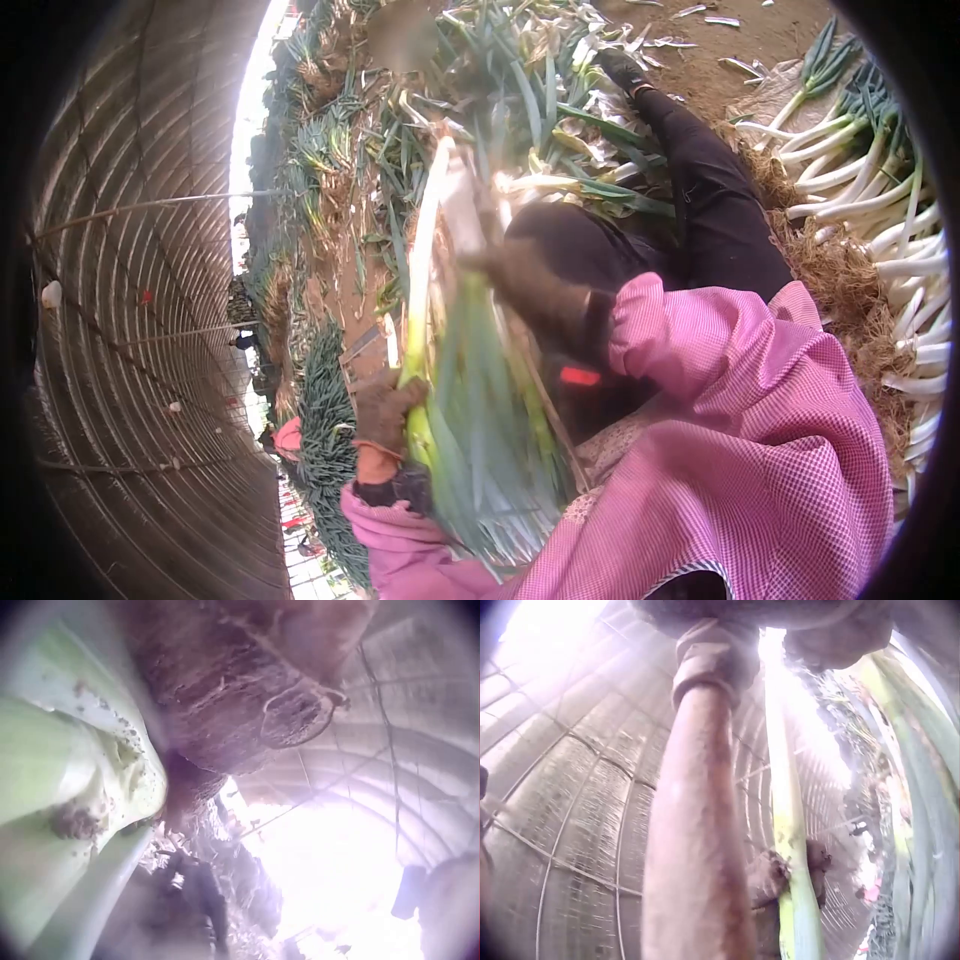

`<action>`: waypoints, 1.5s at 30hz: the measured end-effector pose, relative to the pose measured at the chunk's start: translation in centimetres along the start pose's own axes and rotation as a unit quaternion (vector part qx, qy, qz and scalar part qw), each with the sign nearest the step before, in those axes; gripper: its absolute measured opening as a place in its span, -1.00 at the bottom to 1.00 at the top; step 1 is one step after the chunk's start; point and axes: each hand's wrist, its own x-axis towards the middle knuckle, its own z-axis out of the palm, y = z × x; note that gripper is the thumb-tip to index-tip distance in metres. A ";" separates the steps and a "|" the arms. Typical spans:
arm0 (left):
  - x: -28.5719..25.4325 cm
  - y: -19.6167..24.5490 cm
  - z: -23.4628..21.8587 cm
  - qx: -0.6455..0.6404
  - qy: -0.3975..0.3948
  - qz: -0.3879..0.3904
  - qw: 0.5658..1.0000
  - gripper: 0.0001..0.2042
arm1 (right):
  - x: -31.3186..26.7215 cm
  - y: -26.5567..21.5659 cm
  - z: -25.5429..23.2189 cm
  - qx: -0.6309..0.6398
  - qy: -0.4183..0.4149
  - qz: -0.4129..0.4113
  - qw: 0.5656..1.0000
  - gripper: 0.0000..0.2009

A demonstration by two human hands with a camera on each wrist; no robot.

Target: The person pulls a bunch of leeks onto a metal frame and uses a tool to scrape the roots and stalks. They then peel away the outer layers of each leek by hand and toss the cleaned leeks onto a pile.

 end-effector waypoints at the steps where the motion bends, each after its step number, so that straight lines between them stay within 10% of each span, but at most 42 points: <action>1: 0.6 1.7 -0.6 0.036 0.009 0.000 0.999 -0.75 | 0.3 -1.0 -0.4 0.032 0.003 0.009 0.999 -0.70; 6: 4.7 2.9 -1.5 -0.008 0.084 -0.041 0.996 -0.76 | 1.0 -1.9 -1.7 0.121 0.023 0.014 0.992 -0.78; 9: 6.7 1.3 -0.9 0.028 0.126 -0.067 0.989 -0.66 | 2.8 0.4 -3.6 -0.095 0.084 -0.180 0.975 -0.82; 13: 11.8 -3.4 -5.8 0.351 0.038 -0.061 0.933 -0.44 | 2.2 -2.1 -4.6 0.115 0.102 -0.029 0.988 -0.83; 16: 12.3 1.2 -10.5 0.004 0.169 -0.002 0.986 -0.62 | 2.2 -1.7 -4.1 0.106 0.113 -0.006 0.988 -0.83; 18: 13.6 2.7 -15.7 0.118 0.245 0.187 0.944 -0.71 | 2.0 -1.0 -3.6 0.091 0.100 -0.013 0.991 -0.83; 23: 10.0 13.0 -16.9 -0.084 0.221 0.165 0.957 -0.69 | 1.0 -1.7 -2.9 0.070 0.037 -0.055 0.995 -0.85; 27: 9.0 9.1 -12.2 0.088 0.081 0.116 0.986 -0.81 | 0.5 -0.3 -1.7 -0.044 0.046 -0.125 0.990 -0.82; 29: 8.5 6.3 -4.9 0.156 0.000 -0.093 0.983 -0.76 | -0.3 1.3 -0.1 -0.009 0.046 -0.102 0.994 -0.79; 32: 5.7 -4.6 7.3 0.335 -0.139 0.038 0.931 -0.43 | -3.2 1.5 2.2 -0.017 -0.008 -0.058 0.998 -0.73; 36: -3.3 -13.2 17.3 0.323 -0.082 -0.048 0.942 -0.42 | -6.8 5.4 4.9 -0.116 -0.091 -0.025 0.989 -0.65; 42: -8.4 -14.3 17.3 0.296 0.059 -0.148 0.942 -0.40 | -11.5 10.1 7.8 -0.261 -0.187 0.203 0.925 -0.61; 45: -7.8 -14.6 16.5 0.331 0.105 -0.152 0.926 -0.39 | -11.9 12.5 8.1 -0.296 -0.300 0.132 0.897 -0.74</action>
